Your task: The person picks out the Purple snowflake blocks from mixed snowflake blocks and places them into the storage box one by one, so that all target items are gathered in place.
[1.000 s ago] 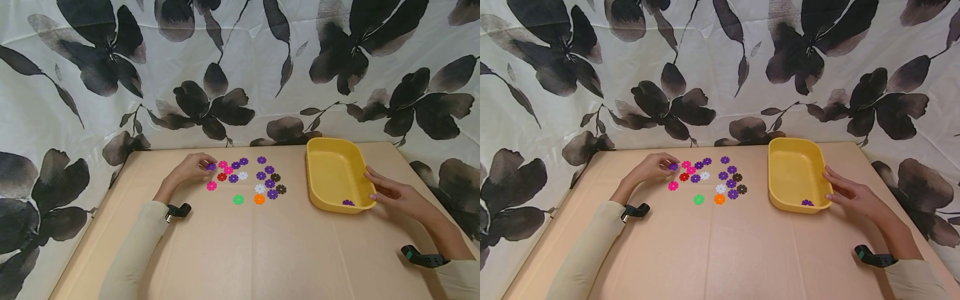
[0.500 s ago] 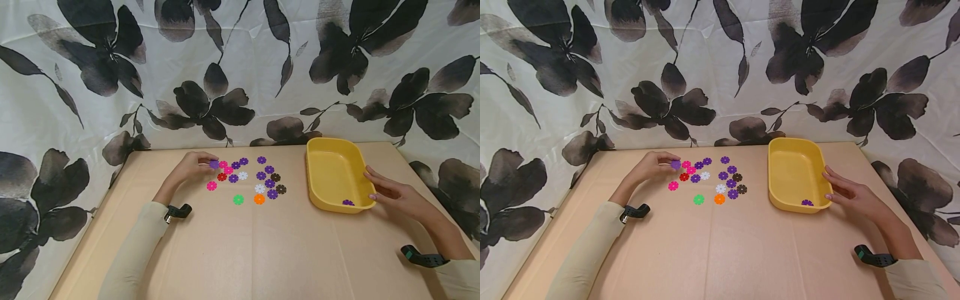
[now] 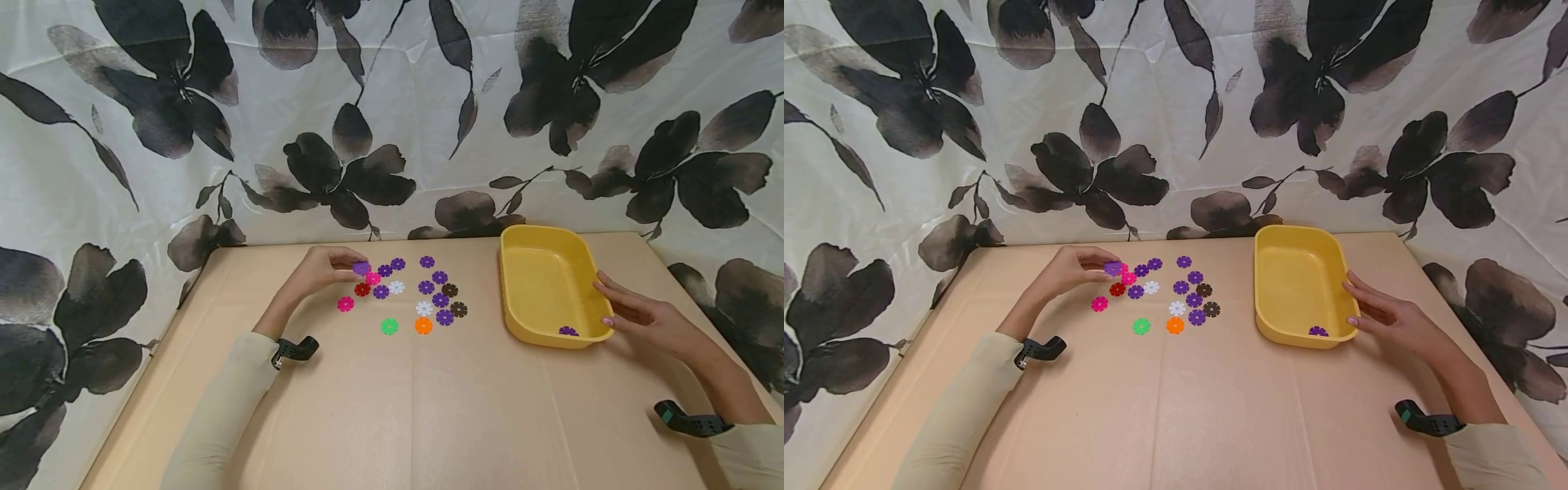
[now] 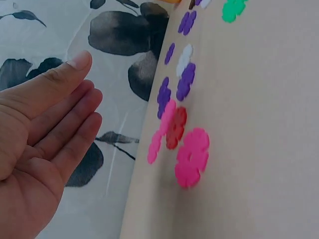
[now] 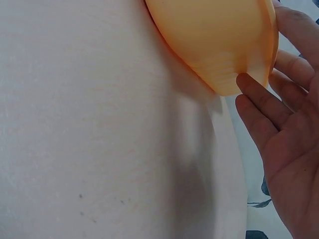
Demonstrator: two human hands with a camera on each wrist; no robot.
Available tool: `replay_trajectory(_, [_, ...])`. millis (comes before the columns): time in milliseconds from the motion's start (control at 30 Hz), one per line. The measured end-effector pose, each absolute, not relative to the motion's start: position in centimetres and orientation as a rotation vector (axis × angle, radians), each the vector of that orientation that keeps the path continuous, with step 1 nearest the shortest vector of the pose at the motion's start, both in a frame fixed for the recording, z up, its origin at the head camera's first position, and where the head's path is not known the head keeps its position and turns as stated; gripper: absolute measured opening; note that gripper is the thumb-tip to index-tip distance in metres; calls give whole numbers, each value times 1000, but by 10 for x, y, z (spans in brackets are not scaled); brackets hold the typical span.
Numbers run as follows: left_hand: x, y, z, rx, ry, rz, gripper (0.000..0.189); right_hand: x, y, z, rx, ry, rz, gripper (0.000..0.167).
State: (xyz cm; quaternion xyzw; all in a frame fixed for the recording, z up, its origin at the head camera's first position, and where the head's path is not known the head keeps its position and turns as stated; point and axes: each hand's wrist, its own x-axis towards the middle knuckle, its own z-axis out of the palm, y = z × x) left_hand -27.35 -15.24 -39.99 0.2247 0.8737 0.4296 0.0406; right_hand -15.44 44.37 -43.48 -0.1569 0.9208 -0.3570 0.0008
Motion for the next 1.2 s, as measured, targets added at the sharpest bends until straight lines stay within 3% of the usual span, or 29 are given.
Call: replay_trajectory(1200, [-259, -112, -387, 859, 2579, 1427, 41, -154, 443, -431, -472, 2896, -1104, 68])
